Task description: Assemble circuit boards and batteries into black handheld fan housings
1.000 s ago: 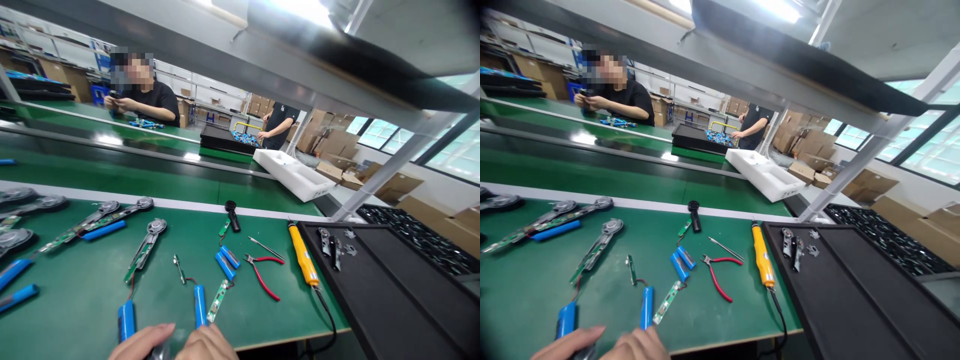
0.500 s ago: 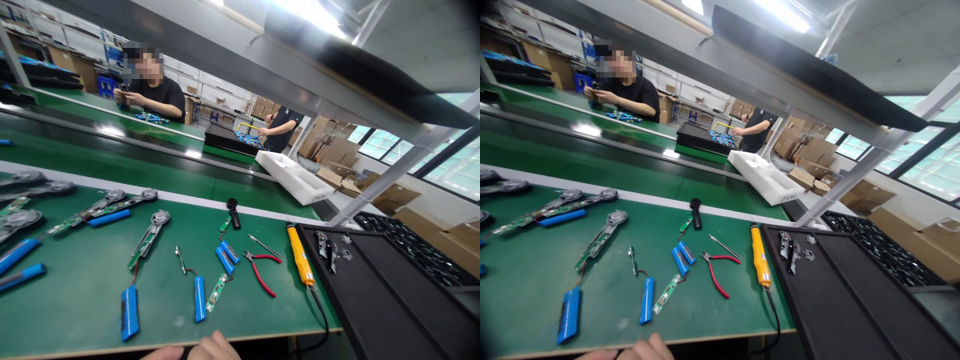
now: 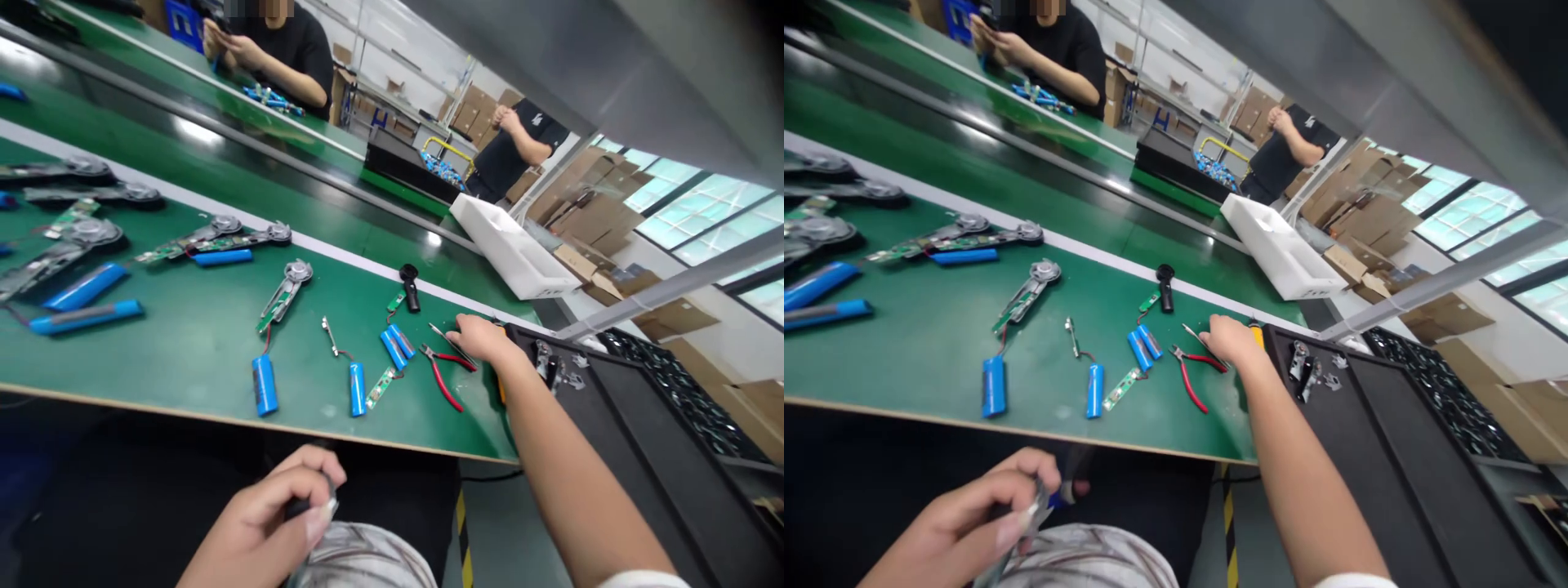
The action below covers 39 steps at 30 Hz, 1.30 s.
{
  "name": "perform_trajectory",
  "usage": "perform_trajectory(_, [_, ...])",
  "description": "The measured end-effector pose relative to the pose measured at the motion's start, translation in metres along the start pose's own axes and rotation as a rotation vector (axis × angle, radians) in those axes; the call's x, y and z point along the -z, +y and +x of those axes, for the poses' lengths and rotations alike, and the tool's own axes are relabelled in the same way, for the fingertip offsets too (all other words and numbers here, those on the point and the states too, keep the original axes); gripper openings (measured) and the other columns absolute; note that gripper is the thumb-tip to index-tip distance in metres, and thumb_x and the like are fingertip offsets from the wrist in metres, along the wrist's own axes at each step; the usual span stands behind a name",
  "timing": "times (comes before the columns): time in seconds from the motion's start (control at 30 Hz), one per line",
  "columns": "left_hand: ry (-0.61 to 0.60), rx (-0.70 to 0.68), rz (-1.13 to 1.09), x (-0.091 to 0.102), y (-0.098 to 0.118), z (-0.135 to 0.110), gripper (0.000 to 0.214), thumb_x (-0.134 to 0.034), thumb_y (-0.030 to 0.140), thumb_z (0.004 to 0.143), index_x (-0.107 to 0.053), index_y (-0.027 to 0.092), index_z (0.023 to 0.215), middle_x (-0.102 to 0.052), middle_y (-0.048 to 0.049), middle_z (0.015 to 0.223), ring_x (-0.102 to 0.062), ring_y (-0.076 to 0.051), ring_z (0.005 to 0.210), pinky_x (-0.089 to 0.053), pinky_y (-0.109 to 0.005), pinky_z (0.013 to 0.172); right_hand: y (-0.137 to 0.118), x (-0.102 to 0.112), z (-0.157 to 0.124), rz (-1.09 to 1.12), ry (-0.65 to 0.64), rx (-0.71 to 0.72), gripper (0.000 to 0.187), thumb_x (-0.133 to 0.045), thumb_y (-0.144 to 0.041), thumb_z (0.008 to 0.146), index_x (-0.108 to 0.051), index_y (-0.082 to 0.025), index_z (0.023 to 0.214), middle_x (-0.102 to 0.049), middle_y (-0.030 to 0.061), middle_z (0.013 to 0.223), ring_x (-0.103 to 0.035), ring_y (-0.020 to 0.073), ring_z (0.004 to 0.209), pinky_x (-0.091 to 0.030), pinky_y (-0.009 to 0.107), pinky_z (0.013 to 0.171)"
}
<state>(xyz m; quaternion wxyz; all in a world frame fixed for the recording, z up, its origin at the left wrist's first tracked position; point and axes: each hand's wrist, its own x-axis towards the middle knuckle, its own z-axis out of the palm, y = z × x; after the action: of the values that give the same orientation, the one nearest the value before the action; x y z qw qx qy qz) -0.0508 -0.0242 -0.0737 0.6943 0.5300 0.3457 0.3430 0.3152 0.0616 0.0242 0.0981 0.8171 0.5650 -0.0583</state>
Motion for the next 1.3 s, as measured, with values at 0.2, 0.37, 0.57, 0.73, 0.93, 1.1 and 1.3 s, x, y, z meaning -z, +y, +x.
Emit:
perform_trajectory(0.2, [0.058, 0.137, -0.151, -0.010, 0.036, 0.007, 0.019, -0.072, 0.037, 0.080, -0.069, 0.021, 0.069, -0.068, -0.0053, 0.100, -0.064, -0.024, 0.091, -0.053, -0.034, 0.083, 0.009, -0.013, 0.001, -0.040, -0.087, 0.108, 0.023, -0.060, -0.036, 0.104, -0.068, -0.015, 0.100, -0.070, 0.0037, 0.097, -0.068, 0.0185, 0.087, -0.057, 0.037, 0.081])
perform_trajectory(0.37, [0.031, 0.136, -0.182, -0.013, 0.048, 0.010, 0.019, -0.071, 0.037, 0.079, -0.069, 0.022, 0.068, -0.066, -0.0034, 0.095, -0.060, -0.022, 0.089, -0.046, -0.035, 0.092, 0.011, -0.023, -0.002, 0.048, -0.015, 0.197, 0.019, -0.064, -0.023, 0.095, -0.061, -0.018, 0.077, -0.063, 0.0007, 0.069, -0.058, 0.0166, 0.063, -0.041, 0.027, 0.060])
perform_trajectory(0.57, [-0.002, 0.093, -0.172, -0.014, 0.046, 0.010, 0.020, -0.068, 0.035, 0.083, -0.066, 0.022, 0.068, -0.065, -0.0023, 0.096, -0.057, -0.020, 0.084, -0.045, -0.035, 0.091, 0.010, -0.009, -0.020, 0.297, 0.400, 0.255, 0.017, -0.059, -0.018, 0.077, -0.048, -0.024, 0.066, -0.053, -0.0018, 0.058, -0.049, 0.0164, 0.054, -0.034, 0.028, 0.056])
perform_trajectory(0.73, [0.005, 0.046, -0.108, -0.014, 0.047, 0.007, 0.017, -0.065, 0.029, 0.084, -0.065, 0.023, 0.068, -0.064, -0.0022, 0.096, -0.059, -0.021, 0.091, -0.044, -0.031, 0.085, -0.013, -0.014, -0.089, 0.611, 0.751, 0.373, 0.014, -0.051, -0.029, 0.089, -0.051, -0.024, 0.077, -0.055, -0.0011, 0.067, -0.056, 0.0177, 0.058, -0.047, 0.030, 0.059])
perform_trajectory(0.93, [-0.021, -0.059, 0.028, -0.018, 0.043, 0.004, 0.015, -0.063, 0.026, 0.085, -0.064, 0.023, 0.070, -0.063, -0.0017, 0.095, -0.057, -0.019, 0.088, -0.044, -0.029, 0.081, -0.056, -0.059, -0.129, 0.915, 0.753, 0.546, 0.017, -0.056, -0.015, 0.095, -0.061, -0.022, 0.080, -0.056, -0.0030, 0.062, -0.052, 0.0135, 0.051, -0.045, 0.027, 0.053])
perform_trajectory(1.1, [-0.107, -0.032, -0.027, -0.024, 0.027, -0.006, 0.011, -0.062, 0.023, 0.081, -0.063, 0.022, 0.070, -0.064, -0.0005, 0.091, -0.056, -0.017, 0.080, -0.043, -0.028, 0.075, -0.059, -0.054, -0.138, 0.830, 0.552, 0.520, 0.017, -0.062, -0.013, 0.093, -0.069, -0.021, 0.080, -0.066, -0.0012, 0.063, -0.061, 0.0133, 0.052, -0.048, 0.023, 0.051])
perform_trajectory(1.3, [-0.207, 0.228, -0.274, -0.027, 0.011, -0.024, 0.011, -0.065, 0.027, 0.082, -0.063, 0.021, 0.074, -0.065, 0.0000, 0.091, -0.054, -0.016, 0.076, -0.040, -0.027, 0.068, -0.071, -0.025, -0.198, 1.295, 0.110, 0.664, 0.018, -0.051, -0.033, 0.107, -0.068, -0.026, 0.108, -0.073, 0.0043, 0.072, -0.072, 0.0203, 0.063, -0.061, 0.031, 0.057])
